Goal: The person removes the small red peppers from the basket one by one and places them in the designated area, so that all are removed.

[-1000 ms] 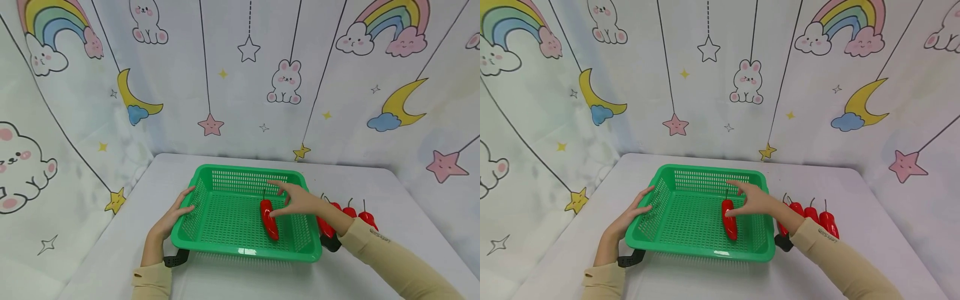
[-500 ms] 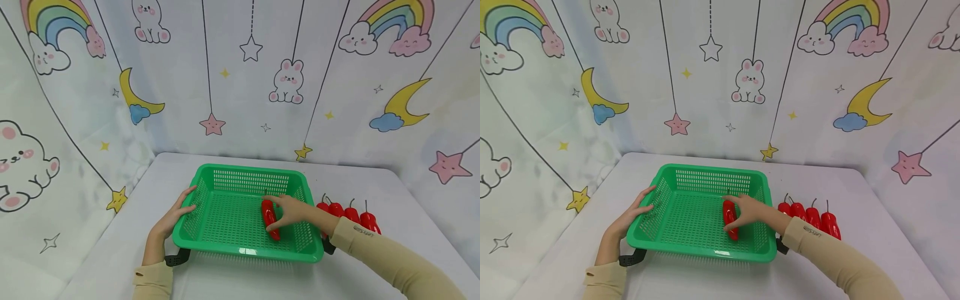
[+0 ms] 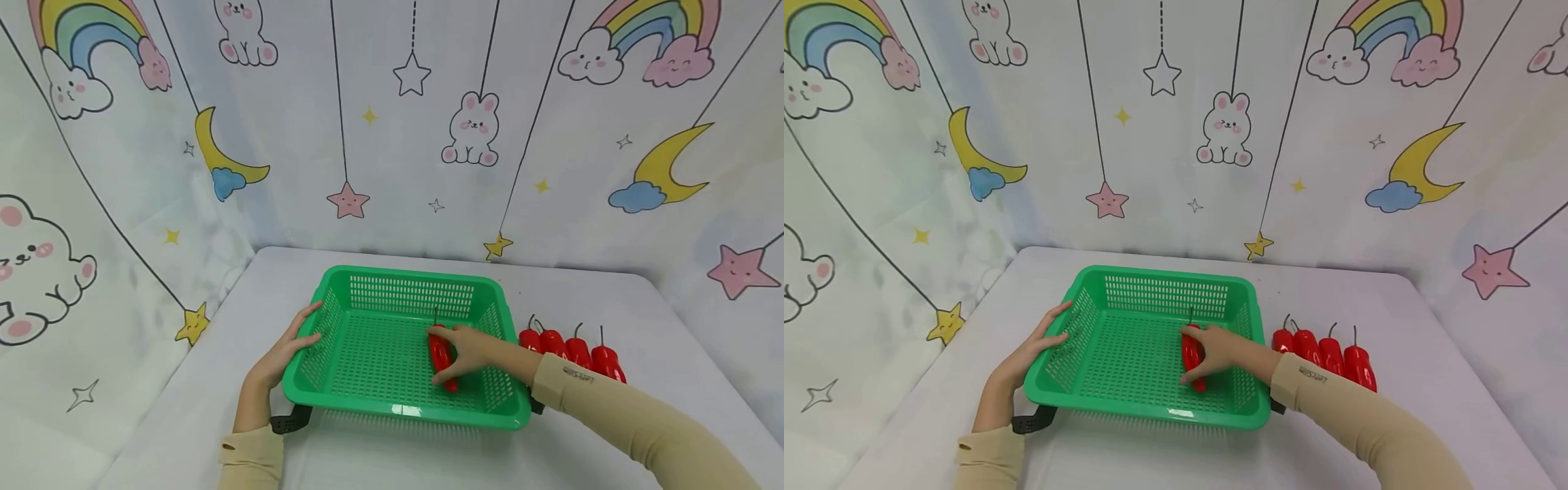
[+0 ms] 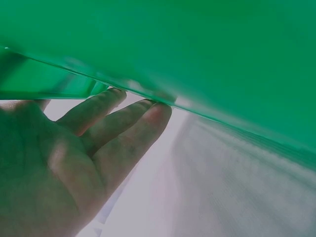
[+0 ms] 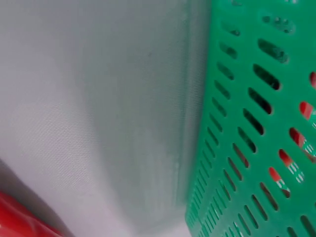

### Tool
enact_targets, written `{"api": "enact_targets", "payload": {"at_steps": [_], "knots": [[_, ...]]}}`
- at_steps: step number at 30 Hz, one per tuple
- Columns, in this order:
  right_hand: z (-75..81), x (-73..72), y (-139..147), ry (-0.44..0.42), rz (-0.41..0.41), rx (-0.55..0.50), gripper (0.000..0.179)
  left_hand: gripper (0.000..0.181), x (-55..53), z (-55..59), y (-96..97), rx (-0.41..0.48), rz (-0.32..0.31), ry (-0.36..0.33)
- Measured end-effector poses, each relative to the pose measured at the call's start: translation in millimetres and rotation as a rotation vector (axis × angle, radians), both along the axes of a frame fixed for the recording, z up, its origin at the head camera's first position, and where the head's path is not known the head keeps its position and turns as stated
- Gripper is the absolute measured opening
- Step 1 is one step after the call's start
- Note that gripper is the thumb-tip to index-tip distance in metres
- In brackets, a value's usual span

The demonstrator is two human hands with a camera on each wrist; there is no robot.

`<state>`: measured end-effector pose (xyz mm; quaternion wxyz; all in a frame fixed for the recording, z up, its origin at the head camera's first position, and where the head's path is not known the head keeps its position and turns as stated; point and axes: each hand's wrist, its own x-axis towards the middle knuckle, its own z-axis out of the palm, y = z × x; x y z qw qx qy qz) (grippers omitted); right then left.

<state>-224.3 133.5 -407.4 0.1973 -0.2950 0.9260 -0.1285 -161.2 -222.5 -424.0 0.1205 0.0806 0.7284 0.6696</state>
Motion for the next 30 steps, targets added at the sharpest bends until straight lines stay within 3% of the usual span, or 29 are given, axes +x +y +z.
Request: {"api": "enact_targets", "payload": {"at_steps": [13,30], "knots": [[-4.8,-2.2,-1.1,-0.023,0.023,-0.019,0.088,0.058,0.7,1.8,-0.6,-0.004,0.0,0.007],[-8.0,-1.6,-1.3,-0.069,-0.024,-0.002,0.091,0.058,1.1,2.4,0.1,-0.004,-0.001,0.0]]}}
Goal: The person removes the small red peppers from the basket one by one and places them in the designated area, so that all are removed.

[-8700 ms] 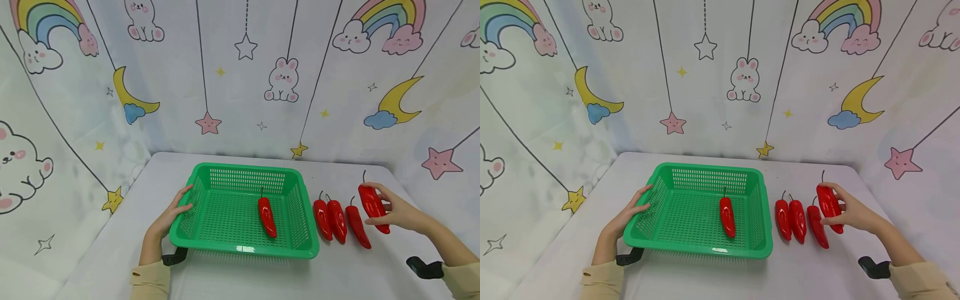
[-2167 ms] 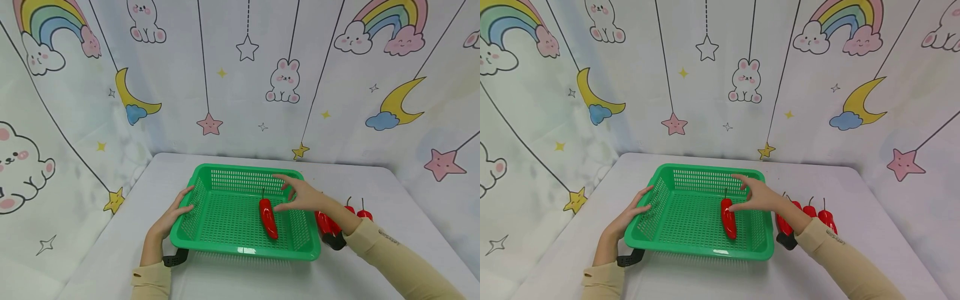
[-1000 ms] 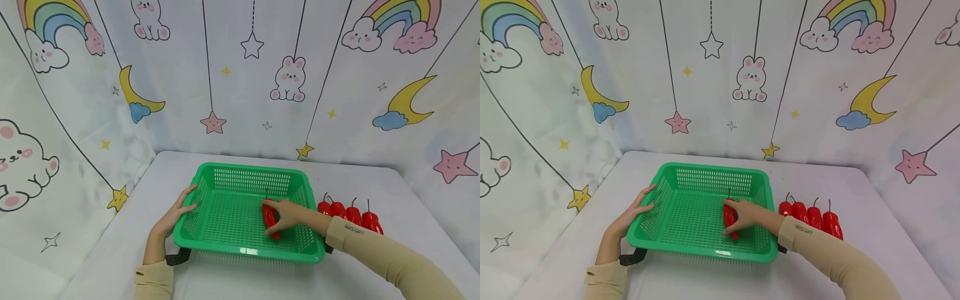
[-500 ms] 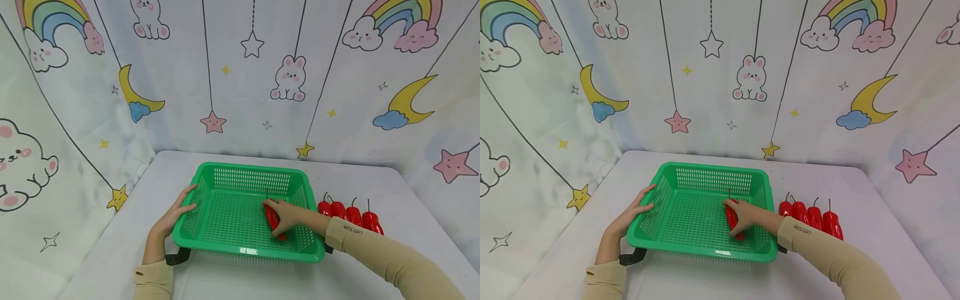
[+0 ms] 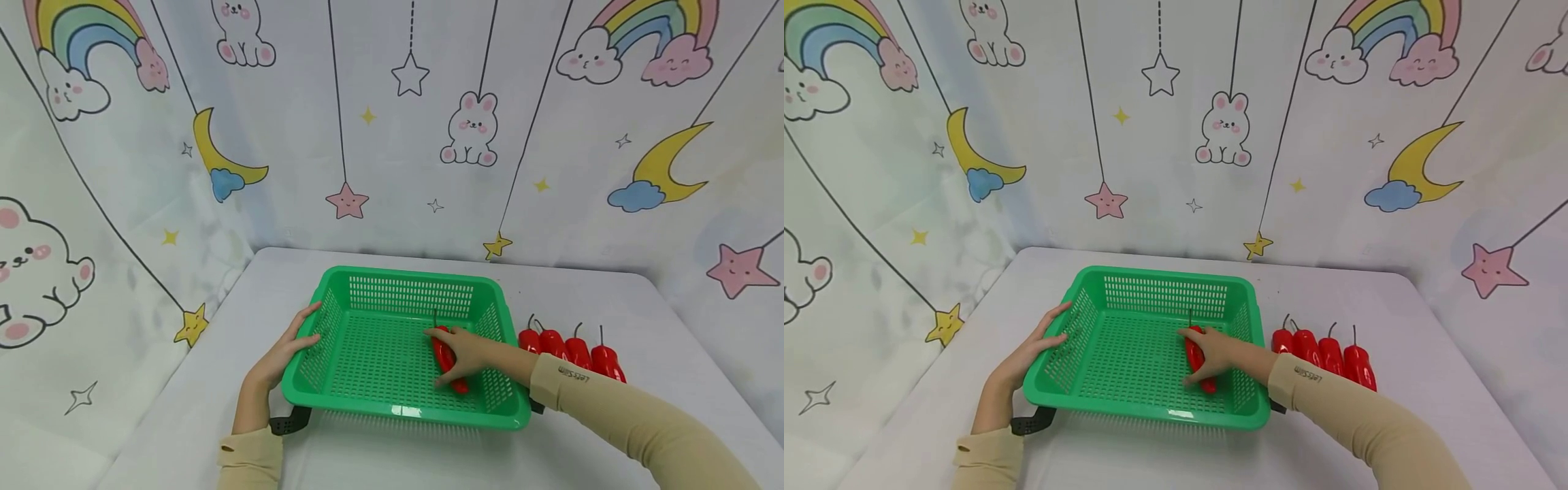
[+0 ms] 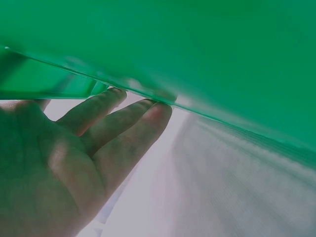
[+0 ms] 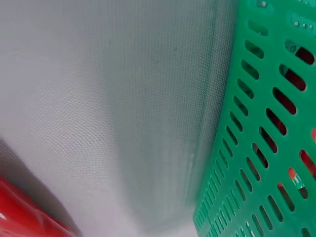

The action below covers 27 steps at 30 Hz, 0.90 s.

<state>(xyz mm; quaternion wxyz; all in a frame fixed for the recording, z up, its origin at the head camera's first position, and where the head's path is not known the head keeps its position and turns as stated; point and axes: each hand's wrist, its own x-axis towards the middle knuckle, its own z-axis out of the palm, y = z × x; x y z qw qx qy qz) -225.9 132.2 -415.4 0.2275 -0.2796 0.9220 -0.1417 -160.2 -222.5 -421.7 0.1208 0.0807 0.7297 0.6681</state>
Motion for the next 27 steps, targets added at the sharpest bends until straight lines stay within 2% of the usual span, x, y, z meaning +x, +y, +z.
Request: {"api": "enact_targets", "payload": {"at_steps": [11,27], "knots": [[4.5,3.7,4,-0.003,0.045,-0.092,0.091,0.058,1.7,-4.0,0.8,-0.006,0.002,-0.01],[30.6,12.5,14,0.052,0.121,-0.378,0.091,0.058,1.4,-0.6,0.6,-0.014,0.005,-0.004]]}}
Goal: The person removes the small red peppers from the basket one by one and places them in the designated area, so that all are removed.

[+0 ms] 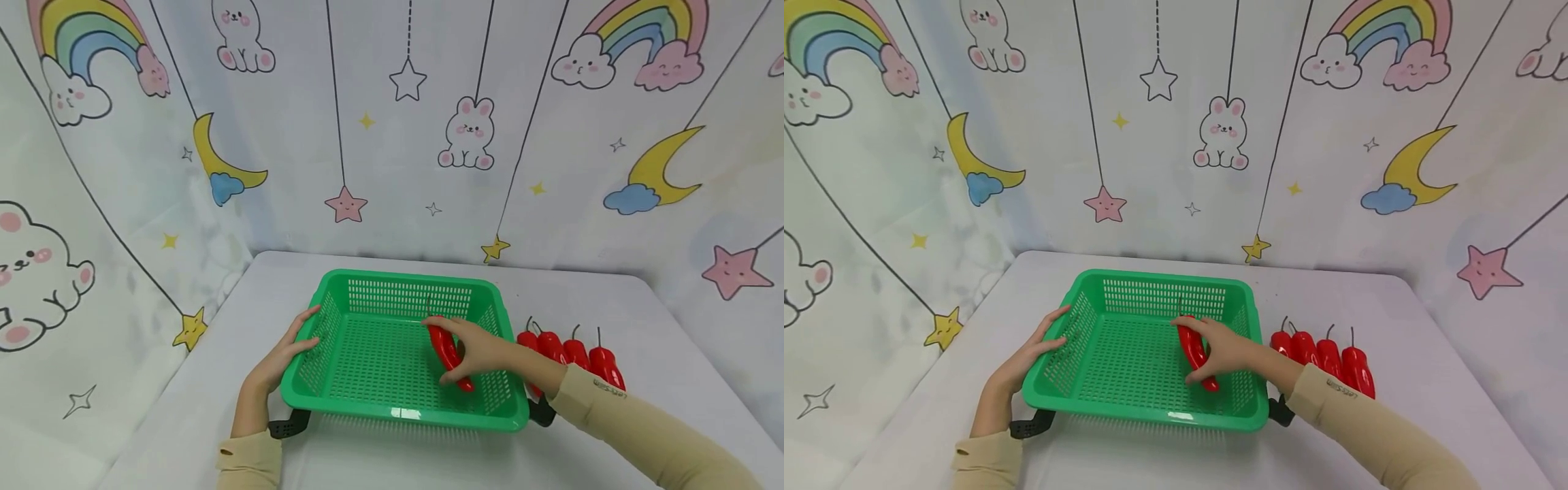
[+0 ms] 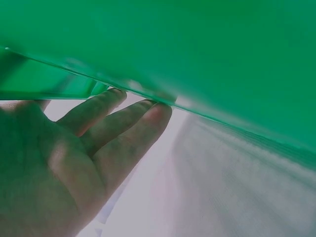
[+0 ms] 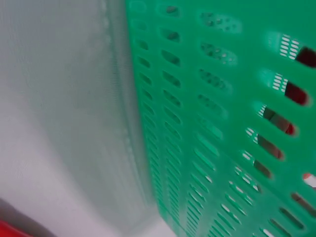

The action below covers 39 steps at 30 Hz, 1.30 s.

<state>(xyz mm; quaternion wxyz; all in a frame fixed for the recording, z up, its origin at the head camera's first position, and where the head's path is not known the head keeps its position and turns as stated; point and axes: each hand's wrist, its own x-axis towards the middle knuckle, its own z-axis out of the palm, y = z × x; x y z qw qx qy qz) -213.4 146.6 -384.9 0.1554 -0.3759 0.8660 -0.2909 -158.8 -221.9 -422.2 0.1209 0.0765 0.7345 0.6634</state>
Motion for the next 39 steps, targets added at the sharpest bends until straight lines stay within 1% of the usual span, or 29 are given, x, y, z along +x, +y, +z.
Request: {"api": "enact_targets", "payload": {"at_steps": [7,12,15,20,24,31,33,39], "knots": [[12.3,1.0,6,-0.027,0.007,-0.084,0.091,0.058,1.3,-0.1,-0.3,0.034,-0.005,-0.014],[20.9,2.4,11,-0.025,-0.005,-0.124,0.089,0.058,1.3,-0.2,0.0,0.035,-0.005,-0.015],[22.6,2.4,15,-0.031,-0.019,-0.155,0.087,0.058,0.6,0.0,-0.2,0.032,-0.006,-0.015],[26.9,3.1,23,-0.072,-0.04,-0.196,0.087,0.059,-1.0,0.7,-1.1,0.029,-0.006,-0.009],[33.0,4.4,32,-0.09,-0.058,-0.201,0.088,0.059,-1.9,1.5,-1.3,0.027,-0.006,-0.009],[42.9,7.8,47,-0.118,-0.127,-0.193,0.09,0.058,-2.1,1.8,-1.1,0.021,-0.006,-0.009],[45.7,9.0,52,-0.129,-0.135,-0.198,0.091,0.058,-2.0,1.6,-1.0,0.024,-0.008,-0.011],[54.0,12.7,62,-0.124,-0.139,-0.195,0.091,0.059,-1.5,0.5,-0.8,0.028,-0.008,-0.013]]}}
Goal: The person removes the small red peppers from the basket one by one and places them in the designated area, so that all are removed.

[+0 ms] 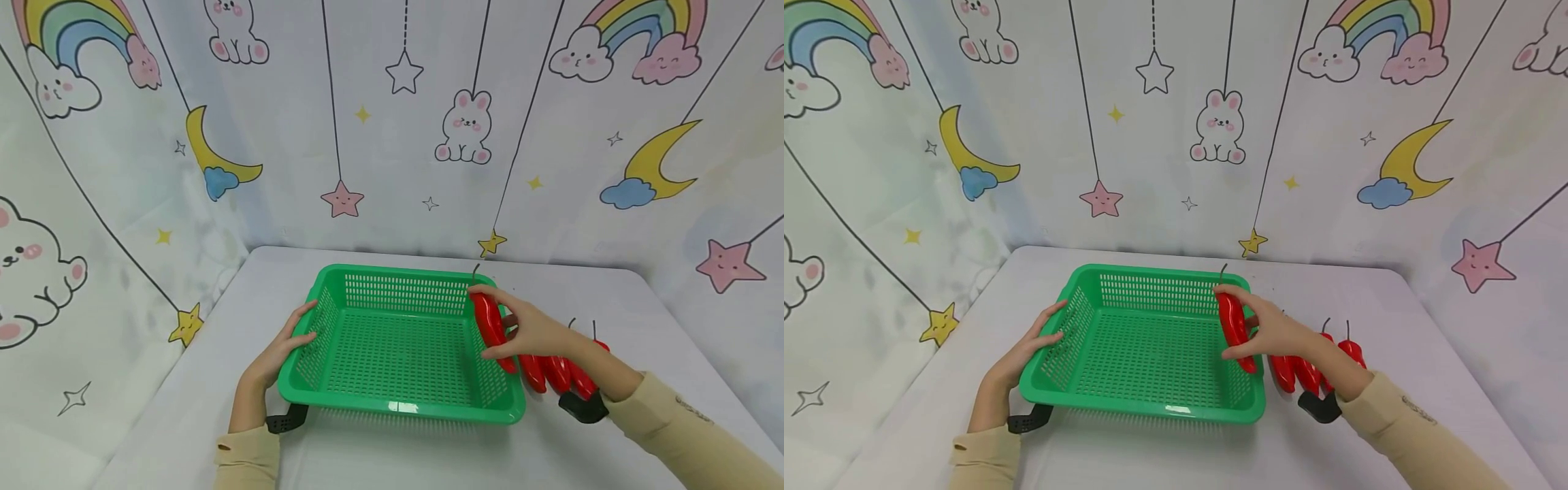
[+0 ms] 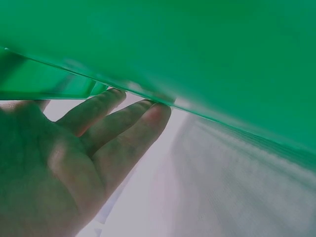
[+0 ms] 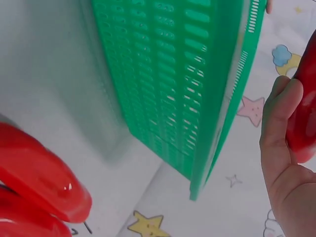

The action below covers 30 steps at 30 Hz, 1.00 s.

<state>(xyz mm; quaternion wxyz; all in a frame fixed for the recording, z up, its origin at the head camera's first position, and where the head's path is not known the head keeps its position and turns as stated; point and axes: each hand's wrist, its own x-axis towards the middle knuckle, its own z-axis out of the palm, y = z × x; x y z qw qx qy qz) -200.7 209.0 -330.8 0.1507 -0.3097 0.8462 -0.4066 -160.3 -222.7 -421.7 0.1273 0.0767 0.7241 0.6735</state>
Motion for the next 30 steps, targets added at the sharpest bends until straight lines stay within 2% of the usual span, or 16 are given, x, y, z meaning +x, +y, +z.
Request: {"api": "enact_targets", "payload": {"at_steps": [10,23,30], "knots": [[8.0,4.0,20,0.008,-0.049,0.02,0.092,0.058,1.1,-0.8,0.4,-0.02,0.01,0.009],[15.0,13.4,54,0.105,-0.111,0.029,0.098,0.058,0.6,-0.8,1.4,-0.025,0.012,0.015],[16.2,18.9,76,0.118,-0.105,0.015,0.098,0.058,0.9,-0.7,1.4,-0.023,0.014,0.008]]}}
